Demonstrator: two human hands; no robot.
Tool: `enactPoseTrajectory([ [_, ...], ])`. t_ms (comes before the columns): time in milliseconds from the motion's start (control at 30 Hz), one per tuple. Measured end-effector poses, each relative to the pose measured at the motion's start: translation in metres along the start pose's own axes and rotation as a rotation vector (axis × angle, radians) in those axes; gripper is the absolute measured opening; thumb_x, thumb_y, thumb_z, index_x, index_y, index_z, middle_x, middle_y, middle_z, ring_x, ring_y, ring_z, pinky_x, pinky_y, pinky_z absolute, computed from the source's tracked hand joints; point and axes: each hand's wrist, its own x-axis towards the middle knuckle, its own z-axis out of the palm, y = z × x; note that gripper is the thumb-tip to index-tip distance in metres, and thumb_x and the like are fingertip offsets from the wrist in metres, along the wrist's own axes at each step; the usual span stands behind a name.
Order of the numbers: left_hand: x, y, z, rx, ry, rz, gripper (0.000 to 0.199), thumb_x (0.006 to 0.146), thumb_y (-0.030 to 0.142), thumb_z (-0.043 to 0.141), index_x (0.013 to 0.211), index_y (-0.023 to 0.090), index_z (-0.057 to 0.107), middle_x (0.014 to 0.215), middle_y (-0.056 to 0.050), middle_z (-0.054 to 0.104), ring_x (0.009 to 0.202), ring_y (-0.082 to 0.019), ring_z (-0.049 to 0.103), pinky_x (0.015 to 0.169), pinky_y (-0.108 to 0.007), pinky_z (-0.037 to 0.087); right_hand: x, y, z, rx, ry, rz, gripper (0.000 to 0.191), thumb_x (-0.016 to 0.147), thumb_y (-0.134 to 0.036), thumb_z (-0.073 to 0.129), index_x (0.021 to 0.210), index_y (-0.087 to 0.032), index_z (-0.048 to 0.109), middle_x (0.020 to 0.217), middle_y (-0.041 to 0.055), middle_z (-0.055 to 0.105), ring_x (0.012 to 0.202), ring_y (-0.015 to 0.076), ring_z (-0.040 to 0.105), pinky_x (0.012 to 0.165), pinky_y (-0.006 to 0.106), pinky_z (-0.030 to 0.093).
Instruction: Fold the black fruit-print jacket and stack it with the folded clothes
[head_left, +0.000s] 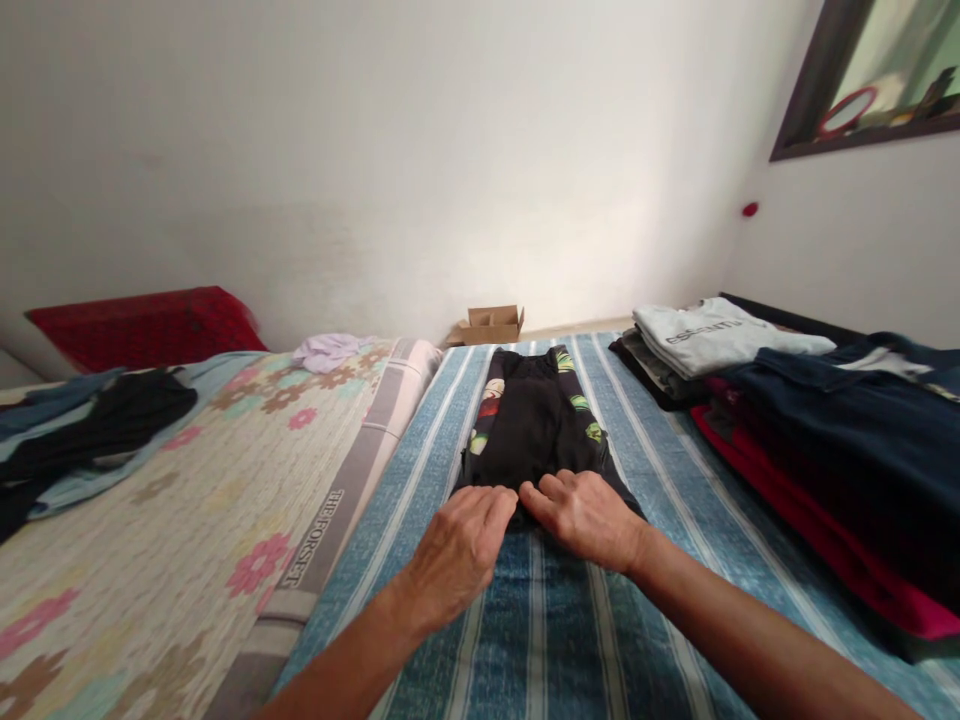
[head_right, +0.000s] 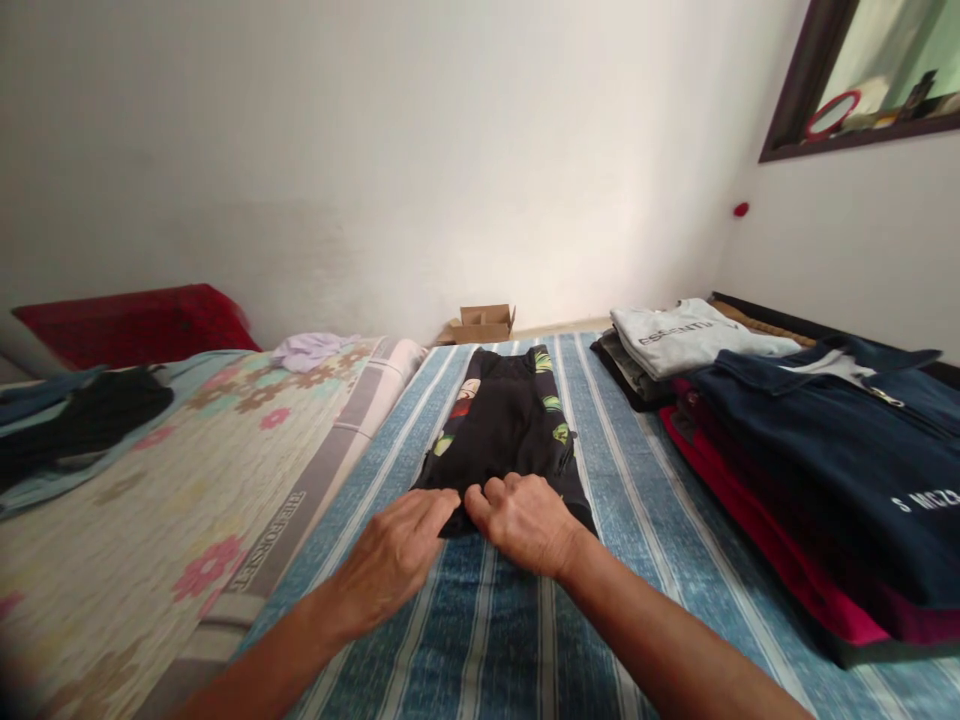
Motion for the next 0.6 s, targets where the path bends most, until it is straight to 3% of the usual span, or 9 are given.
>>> enactPoseTrajectory([
  [167, -0.006, 0.036, -0.03, -0.076, -0.05, -0.013, 0.028, 0.079, 0.002, 0.032, 0.092, 0.019, 0.05, 0.088, -0.007, 0.062, 0.083, -0.02, 0.06, 0.075, -0.032, 0.049, -0.024, -0.004, -0.035, 0.032, 0.025, -0.089, 0.011, 0.092, -0.019, 0.047, 0.103, -0.017, 0.049, 0.075, 0.0, 0.058, 0.06, 0.0162, 0.054, 0.045, 0.03, 0.032],
  [267, -0.015, 0.054, -0.053, -0.178, -0.11, -0.031, 0.018, 0.082, 0.012, 0.043, 0.094, 0.021, 0.053, 0.088, -0.005, 0.065, 0.081, -0.02, 0.061, 0.076, -0.031, 0.049, -0.048, -0.017, -0.05, 0.065, 0.057, -0.109, 0.014, 0.088, -0.02, 0.052, 0.102, -0.017, 0.05, 0.073, -0.0009, 0.057, 0.058, 0.016, 0.053, 0.045, 0.031, 0.031],
  [400, -0.002, 0.039, -0.072, -0.538, -0.231, -0.02, 0.02, 0.082, 0.035, 0.059, 0.097, 0.022, 0.059, 0.088, 0.0, 0.068, 0.079, -0.015, 0.064, 0.073, -0.023, 0.051, -0.069, -0.03, -0.064, 0.077, 0.137, -0.121, 0.004, 0.086, -0.021, 0.053, 0.088, -0.018, 0.051, 0.063, -0.0027, 0.054, 0.049, 0.0141, 0.049, 0.04, 0.031, 0.028],
  [500, 0.032, 0.011, -0.053, -0.729, -0.218, -0.092, 0.022, 0.09, 0.03, 0.048, 0.102, 0.017, 0.062, 0.093, -0.001, 0.07, 0.084, -0.012, 0.066, 0.076, -0.021, 0.052, -0.073, -0.032, -0.074, -0.002, 0.231, -0.144, 0.008, 0.088, -0.016, 0.046, 0.091, -0.017, 0.054, 0.058, -0.0035, 0.052, 0.045, 0.0131, 0.049, 0.039, 0.029, 0.028],
  [600, 0.071, -0.005, -0.008, -0.569, -0.045, -0.045, 0.033, 0.092, 0.025, 0.037, 0.111, 0.01, 0.06, 0.112, -0.008, 0.066, 0.106, -0.016, 0.061, 0.094, -0.03, 0.046, -0.074, -0.033, -0.081, -0.1, 0.307, -0.174, 0.018, 0.086, -0.009, 0.043, 0.097, -0.017, 0.056, 0.054, -0.005, 0.051, 0.04, 0.0117, 0.046, 0.036, 0.028, 0.027],
])
